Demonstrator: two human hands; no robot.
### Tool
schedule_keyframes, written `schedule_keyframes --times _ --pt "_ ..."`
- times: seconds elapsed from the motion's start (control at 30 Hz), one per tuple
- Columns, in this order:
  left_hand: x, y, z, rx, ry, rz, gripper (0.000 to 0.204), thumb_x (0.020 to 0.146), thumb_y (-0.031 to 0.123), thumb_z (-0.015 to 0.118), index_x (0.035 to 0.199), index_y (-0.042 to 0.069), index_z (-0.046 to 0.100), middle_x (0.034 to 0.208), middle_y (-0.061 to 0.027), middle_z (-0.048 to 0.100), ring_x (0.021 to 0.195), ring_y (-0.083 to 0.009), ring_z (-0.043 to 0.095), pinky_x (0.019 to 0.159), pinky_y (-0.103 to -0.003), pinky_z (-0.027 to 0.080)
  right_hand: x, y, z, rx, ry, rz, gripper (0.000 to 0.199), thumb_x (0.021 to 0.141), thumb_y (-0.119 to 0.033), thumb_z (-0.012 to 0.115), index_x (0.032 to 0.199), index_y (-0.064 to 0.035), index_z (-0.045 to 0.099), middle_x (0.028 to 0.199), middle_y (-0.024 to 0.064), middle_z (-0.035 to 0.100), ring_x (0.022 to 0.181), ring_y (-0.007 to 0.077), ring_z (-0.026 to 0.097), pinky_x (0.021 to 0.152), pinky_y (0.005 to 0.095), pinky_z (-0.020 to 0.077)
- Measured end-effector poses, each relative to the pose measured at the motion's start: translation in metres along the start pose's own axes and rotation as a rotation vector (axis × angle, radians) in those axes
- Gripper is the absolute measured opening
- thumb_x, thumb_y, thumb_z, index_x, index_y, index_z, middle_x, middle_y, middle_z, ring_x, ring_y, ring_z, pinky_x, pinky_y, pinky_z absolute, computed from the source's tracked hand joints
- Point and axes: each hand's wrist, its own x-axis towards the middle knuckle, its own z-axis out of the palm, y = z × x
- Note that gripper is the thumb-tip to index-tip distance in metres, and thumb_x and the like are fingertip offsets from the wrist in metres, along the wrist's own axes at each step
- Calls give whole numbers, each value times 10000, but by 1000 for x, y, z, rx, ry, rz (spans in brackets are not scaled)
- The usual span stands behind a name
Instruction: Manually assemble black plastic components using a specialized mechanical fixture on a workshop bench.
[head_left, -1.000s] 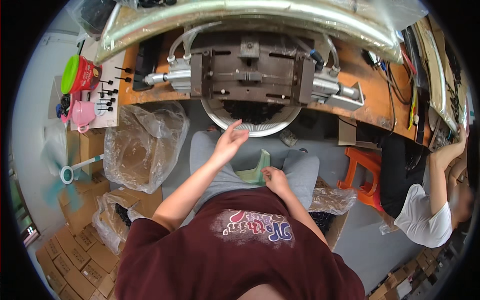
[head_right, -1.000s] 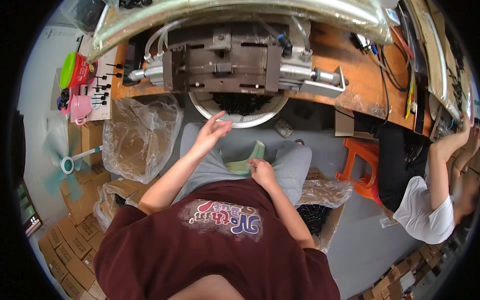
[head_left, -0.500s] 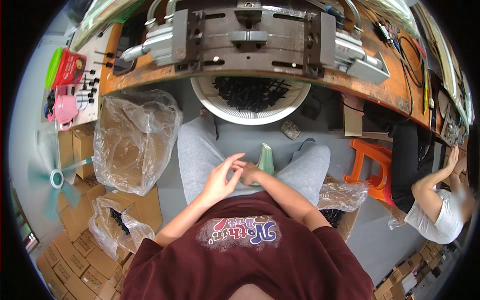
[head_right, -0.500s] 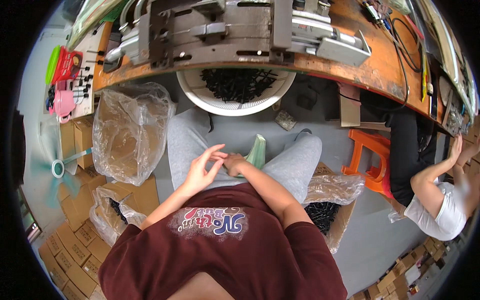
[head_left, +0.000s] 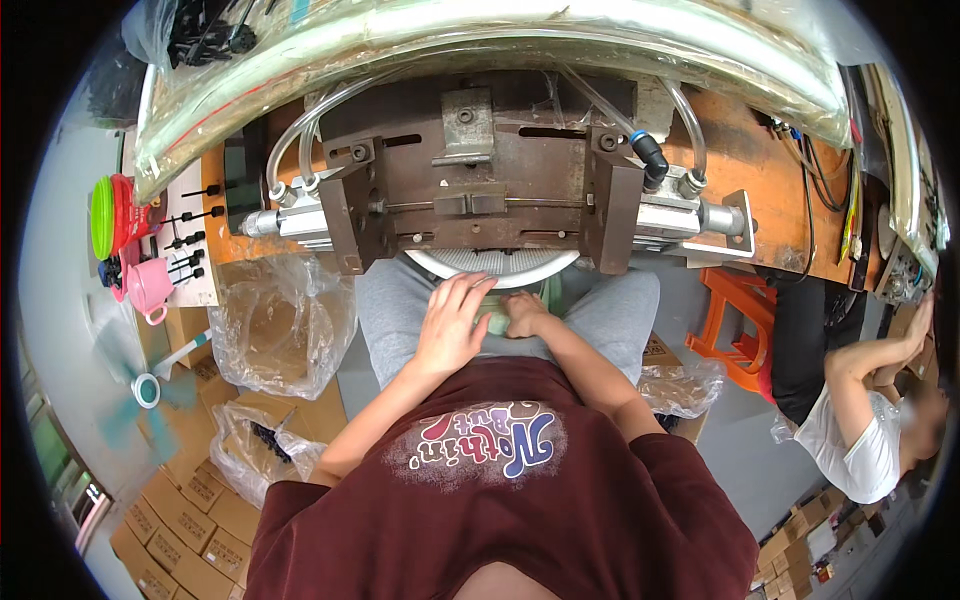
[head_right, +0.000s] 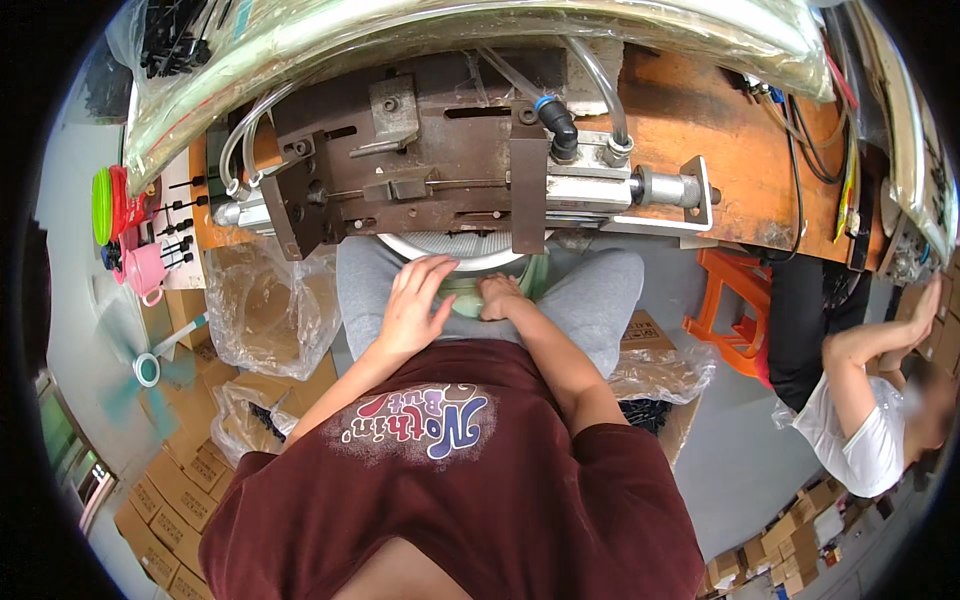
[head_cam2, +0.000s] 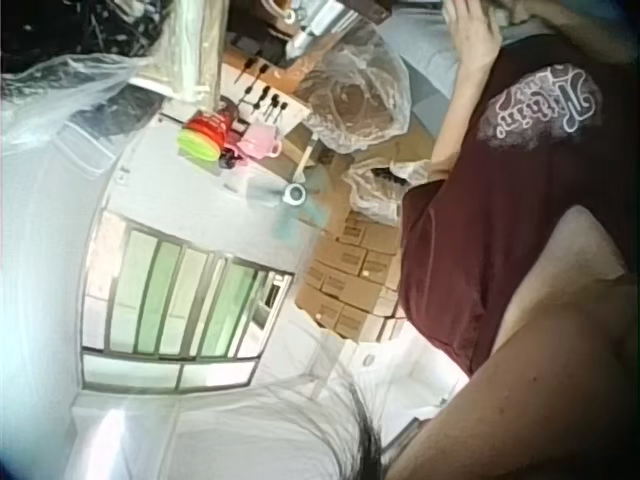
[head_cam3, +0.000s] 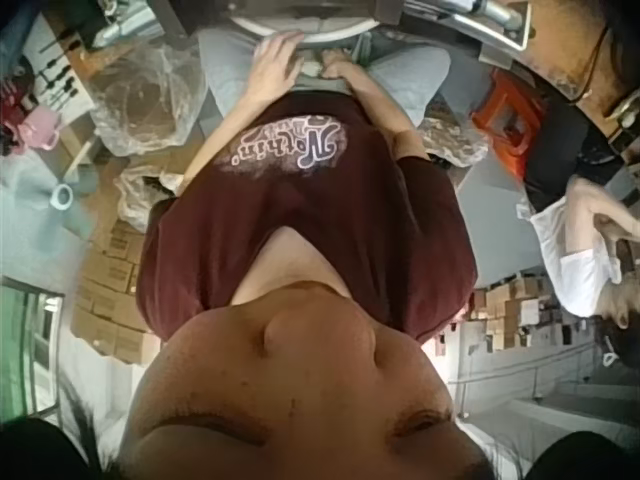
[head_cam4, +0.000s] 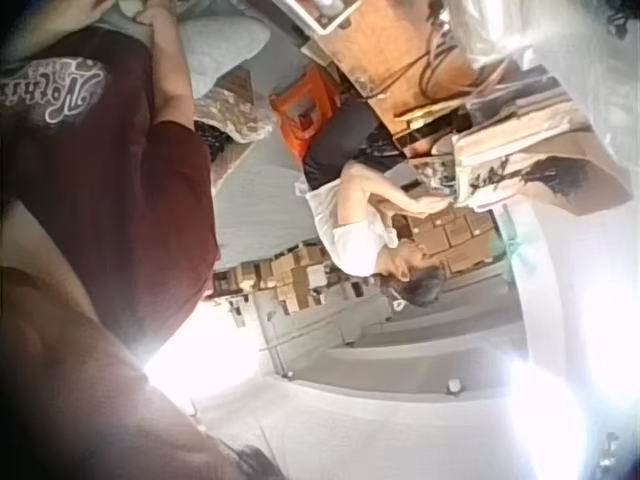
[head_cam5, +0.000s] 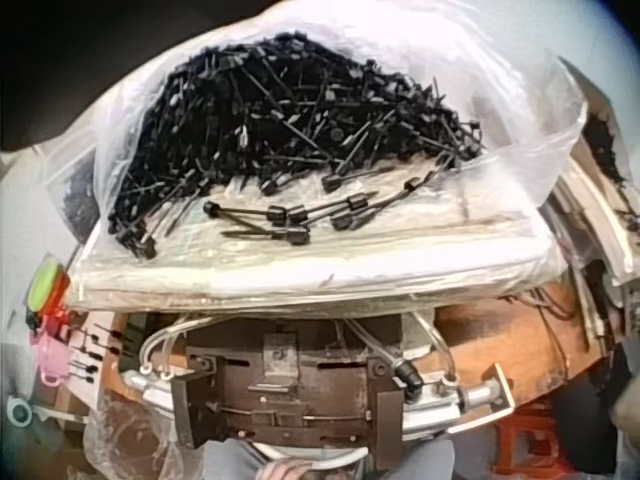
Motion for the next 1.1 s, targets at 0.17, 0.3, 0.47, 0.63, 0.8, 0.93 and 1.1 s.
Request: schedule_keyframes --times 0.17,0.3,0.47,0.63,0.8,0.93,1.1 --pt "12 -32 34 173 -52 111 657 705 8 693 1333 60 508 1220 -126 572 1163 -323 531 1073 -457 370 8 -2 -1 37 121 93 684 681 -178 729 1337 -109 547 1468 183 390 1348 373 393 1123 477 354" --pt "12 -61 54 230 -29 202 545 724 15 641 1264 52 573 1114 -104 625 1049 -288 592 999 -422 437 11 5 5 139 320 63 740 653 -145 753 1358 -108 530 1421 193 420 1311 381 420 1098 434 391" --pt "14 -68 57 274 35 271 309 775 89 569 1062 33 667 993 -83 655 946 -263 625 861 -373 499 -40 -5 5 149 476 -32 674 672 -208 811 1294 -77 586 1328 179 531 1276 348 453 1065 403 414" --pt "4 -76 54 295 88 299 282 776 88 578 1029 36 690 978 -72 663 928 -253 630 841 -370 505 -75 -3 23 99 725 -30 521 768 -274 767 1225 -60 635 1334 184 536 1270 336 467 1063 430 401" --pt "0 -78 53 276 123 301 276 778 91 582 1025 43 697 976 -71 661 927 -256 628 848 -368 500 -91 -9 24 89 734 -38 455 797 -248 738 1196 -49 643 1279 162 577 1230 324 504 1024 436 421" --pt "-3 -78 53 239 68 229 336 766 59 568 1076 57 697 1054 -78 675 1009 -271 625 914 -380 490 -94 -4 17 83 719 -11 369 823 -248 701 1124 -41 653 1125 153 641 1138 321 565 977 441 436" --pt "-5 -81 55 212 92 238 345 758 42 568 1079 57 696 1043 -75 669 1003 -271 618 917 -379 479 -98 -16 24 52 740 -47 292 835 -200 675 1085 -49 652 1077 150 667 1074 317 603 954 431 436"
